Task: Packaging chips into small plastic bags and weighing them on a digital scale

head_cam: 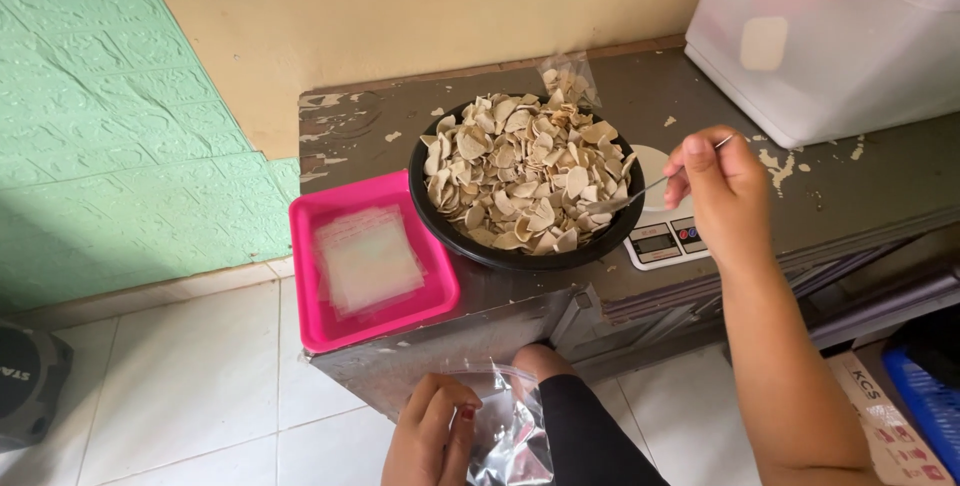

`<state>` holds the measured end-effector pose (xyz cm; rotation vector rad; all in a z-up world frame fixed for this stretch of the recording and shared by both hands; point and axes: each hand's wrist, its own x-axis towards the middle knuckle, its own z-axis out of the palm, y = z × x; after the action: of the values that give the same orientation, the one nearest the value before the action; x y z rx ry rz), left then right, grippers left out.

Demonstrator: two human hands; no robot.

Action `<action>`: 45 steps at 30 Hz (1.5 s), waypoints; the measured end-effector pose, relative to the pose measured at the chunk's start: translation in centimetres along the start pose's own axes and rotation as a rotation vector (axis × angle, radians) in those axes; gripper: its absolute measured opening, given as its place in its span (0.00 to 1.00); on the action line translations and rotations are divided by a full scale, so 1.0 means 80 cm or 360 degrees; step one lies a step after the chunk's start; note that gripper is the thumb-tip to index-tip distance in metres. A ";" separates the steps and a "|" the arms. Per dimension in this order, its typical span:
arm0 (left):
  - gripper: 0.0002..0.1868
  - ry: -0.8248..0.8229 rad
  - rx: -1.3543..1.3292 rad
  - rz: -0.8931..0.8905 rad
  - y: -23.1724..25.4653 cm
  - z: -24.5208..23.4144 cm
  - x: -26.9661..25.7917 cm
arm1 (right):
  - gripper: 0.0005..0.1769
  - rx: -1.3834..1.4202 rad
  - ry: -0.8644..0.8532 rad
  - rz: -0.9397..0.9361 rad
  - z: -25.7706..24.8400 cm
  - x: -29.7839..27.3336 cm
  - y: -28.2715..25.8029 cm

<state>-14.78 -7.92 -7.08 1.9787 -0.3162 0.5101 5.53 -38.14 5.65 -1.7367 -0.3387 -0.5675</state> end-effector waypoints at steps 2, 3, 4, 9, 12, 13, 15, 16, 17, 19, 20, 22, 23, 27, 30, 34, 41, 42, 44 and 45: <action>0.07 -0.0039 0.0109 0.0044 -0.002 0.003 0.003 | 0.14 -0.0490 -0.0322 -0.0277 -0.009 0.009 -0.002; 0.07 -0.0042 0.0111 0.0049 -0.002 0.004 0.005 | 0.14 -0.0488 -0.0316 -0.0278 -0.008 0.014 -0.005; 0.07 -0.0022 0.0109 0.0114 -0.002 0.006 0.008 | 0.15 -0.0661 -0.0366 -0.0393 -0.007 0.019 -0.008; 0.05 -0.0024 0.0130 0.0125 -0.009 0.010 0.002 | 0.18 -0.1032 -0.0589 -0.0399 0.003 0.036 -0.008; 0.05 -0.0036 0.0185 0.0113 -0.014 0.015 -0.001 | 0.15 -0.0805 -0.0556 0.0026 0.015 0.037 -0.002; 0.05 -0.0032 0.0198 0.0110 -0.010 0.014 0.000 | 0.15 -0.0683 -0.0481 0.0029 0.015 0.037 0.005; 0.05 -0.0029 0.0214 0.0111 -0.006 0.014 0.003 | 0.15 -0.0559 -0.0402 0.0031 0.013 0.037 0.006; 0.05 -0.0024 0.0208 0.0172 -0.006 0.014 0.005 | 0.17 -0.0546 -0.0401 0.0113 0.013 0.038 0.000; 0.06 -0.0020 0.0203 0.0231 -0.006 0.013 0.006 | 0.19 -0.0532 -0.0401 0.0198 0.012 0.038 -0.005; 0.05 -0.0051 0.0197 0.0192 -0.010 0.014 0.004 | 0.18 -0.0698 -0.0514 0.0165 0.016 0.055 -0.011; 0.05 -0.0078 0.0189 0.0152 -0.012 0.014 0.003 | 0.17 -0.0866 -0.0629 0.0131 0.017 0.063 -0.015; 0.06 -0.0064 0.0206 0.0175 -0.012 0.017 0.004 | 0.15 -0.0935 -0.0705 0.0182 0.037 0.079 -0.018; 0.06 -0.0046 0.0223 0.0189 -0.011 0.019 0.002 | 0.14 -0.1003 -0.0791 0.0234 0.048 0.086 -0.019; 0.07 0.0015 0.0282 0.0351 -0.009 0.021 0.005 | 0.16 -0.1010 -0.0913 0.0517 0.068 0.079 -0.004; 0.08 0.0028 0.0272 0.0330 -0.017 0.020 0.000 | 0.14 -0.0736 -0.0721 0.0476 0.056 0.054 0.013; 0.06 -0.0032 0.0232 0.0242 -0.005 0.016 0.003 | 0.16 -0.0393 -0.0322 0.0156 0.041 0.035 0.039; 0.09 0.0041 0.0314 0.0371 0.007 0.023 0.015 | 0.18 -0.0284 -0.0294 -0.0076 0.052 0.041 0.047; 0.09 0.0041 0.0315 0.0369 0.002 0.024 0.012 | 0.18 -0.0282 -0.0296 -0.0076 0.050 0.033 0.053; 0.09 0.0043 0.0322 0.0346 -0.007 0.026 0.004 | 0.16 -0.0311 -0.0365 -0.0145 0.048 0.013 0.067; 0.09 0.0046 0.0325 0.0341 -0.005 0.024 0.004 | 0.16 -0.0307 -0.0371 -0.0145 0.045 0.005 0.078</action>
<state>-13.95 -9.44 -7.96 2.1442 -0.4772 0.7322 9.74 -36.22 0.09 -1.9878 -0.5439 -0.4754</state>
